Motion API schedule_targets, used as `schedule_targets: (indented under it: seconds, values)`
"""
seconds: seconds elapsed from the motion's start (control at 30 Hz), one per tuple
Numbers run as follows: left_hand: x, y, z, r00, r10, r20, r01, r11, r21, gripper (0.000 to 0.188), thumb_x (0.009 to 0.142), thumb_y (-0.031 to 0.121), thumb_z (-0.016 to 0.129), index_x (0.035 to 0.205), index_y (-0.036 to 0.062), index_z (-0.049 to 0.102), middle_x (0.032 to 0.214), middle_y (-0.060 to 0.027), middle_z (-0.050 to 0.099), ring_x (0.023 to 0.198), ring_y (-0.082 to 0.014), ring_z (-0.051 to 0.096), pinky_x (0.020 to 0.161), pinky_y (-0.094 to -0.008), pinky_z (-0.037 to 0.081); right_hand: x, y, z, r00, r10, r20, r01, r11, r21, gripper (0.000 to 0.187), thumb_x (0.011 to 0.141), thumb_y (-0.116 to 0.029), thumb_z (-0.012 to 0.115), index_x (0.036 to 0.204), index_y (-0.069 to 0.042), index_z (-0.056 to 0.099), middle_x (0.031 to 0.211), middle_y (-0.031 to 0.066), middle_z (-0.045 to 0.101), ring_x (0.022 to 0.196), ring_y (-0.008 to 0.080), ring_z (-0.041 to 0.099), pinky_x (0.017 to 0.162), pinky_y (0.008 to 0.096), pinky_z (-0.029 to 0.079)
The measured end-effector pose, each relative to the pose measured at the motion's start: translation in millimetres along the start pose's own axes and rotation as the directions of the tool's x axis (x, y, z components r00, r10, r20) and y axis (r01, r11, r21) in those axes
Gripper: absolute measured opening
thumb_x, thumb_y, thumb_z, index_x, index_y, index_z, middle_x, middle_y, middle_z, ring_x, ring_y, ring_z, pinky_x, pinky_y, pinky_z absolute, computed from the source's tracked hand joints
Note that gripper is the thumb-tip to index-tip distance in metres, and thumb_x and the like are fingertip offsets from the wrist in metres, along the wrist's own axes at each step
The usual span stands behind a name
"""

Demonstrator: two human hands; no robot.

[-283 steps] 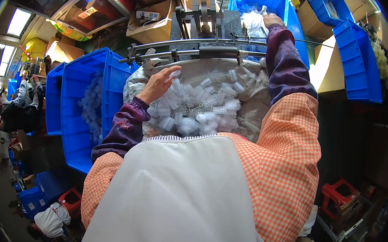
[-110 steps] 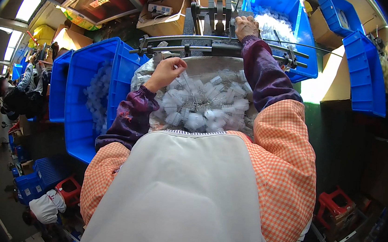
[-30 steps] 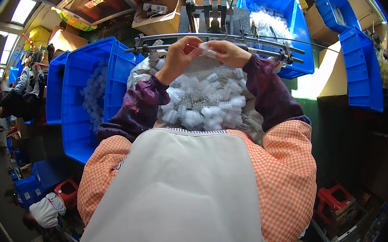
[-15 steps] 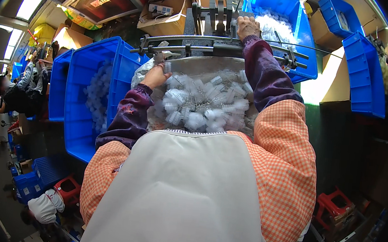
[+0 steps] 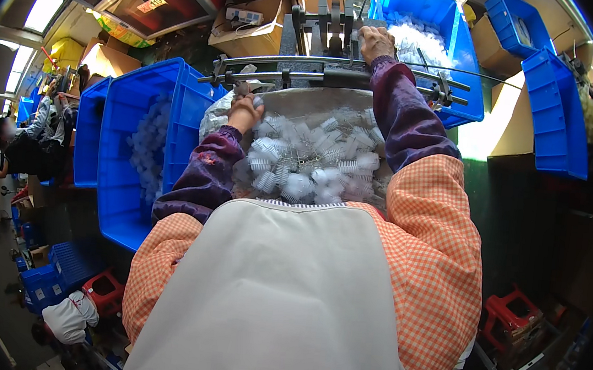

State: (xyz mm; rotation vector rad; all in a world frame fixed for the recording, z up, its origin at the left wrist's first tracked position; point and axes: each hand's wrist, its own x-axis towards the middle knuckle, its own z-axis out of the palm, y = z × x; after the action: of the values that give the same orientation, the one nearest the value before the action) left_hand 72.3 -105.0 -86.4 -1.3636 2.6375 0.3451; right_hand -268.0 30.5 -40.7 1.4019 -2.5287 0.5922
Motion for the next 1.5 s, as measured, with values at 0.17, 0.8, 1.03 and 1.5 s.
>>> schedule_targets:
  seconds: [0.17,0.8,1.03,1.5]
  values:
    - [-7,-1,17,0.996,0.08,-0.041,-0.084,0.993,-0.086,0.043,0.08,0.031,0.057,0.116,0.0085,0.049,0.124,-0.0192,0.043,0.113,-0.0389,0.043,0.091,-0.0452,0.039,7,0,4,0.999,0.021,0.049,-0.023,0.999,0.03,0.017,0.082,-0.029,0.054,0.094,-0.02,0.063,0.099,0.0021,0.063,0.101,0.022,0.052,0.09,0.0375,0.032]
    - [-36,24,-26,0.768,0.635,-0.084,-0.586,0.645,-0.49,0.028,0.082,0.017,0.056,0.107,0.0026,0.055,0.103,-0.0173,0.058,0.095,-0.0353,0.054,0.082,-0.0381,0.044,-14,-10,-18,0.958,0.255,0.132,-0.223,0.95,-0.219,0.035,0.077,-0.036,0.051,0.103,-0.015,0.062,0.115,0.0068,0.051,0.114,0.0273,0.036,0.095,0.046,0.023]
    - [-30,12,-22,0.791,0.519,-0.325,-0.61,0.718,-0.336,0.026,0.08,0.013,0.056,0.107,0.0107,0.056,0.1,-0.0165,0.057,0.095,-0.035,0.053,0.081,-0.039,0.043,-8,-46,11,0.985,0.167,0.042,-0.153,0.963,-0.222,0.028,0.081,-0.03,0.047,0.097,-0.013,0.062,0.105,0.0078,0.054,0.109,0.0272,0.04,0.092,0.0471,0.024]
    - [-45,18,-74,0.667,0.606,-0.433,-0.745,0.551,-0.376,0.034,0.078,0.001,0.045,0.112,0.0057,0.049,0.094,-0.0169,0.048,0.089,-0.0348,0.049,0.078,-0.0397,0.041,-11,-7,-3,0.975,0.191,0.111,-0.159,0.955,-0.249,0.029,0.08,-0.027,0.047,0.103,-0.013,0.059,0.107,0.0083,0.055,0.108,0.0234,0.048,0.092,0.048,0.028]
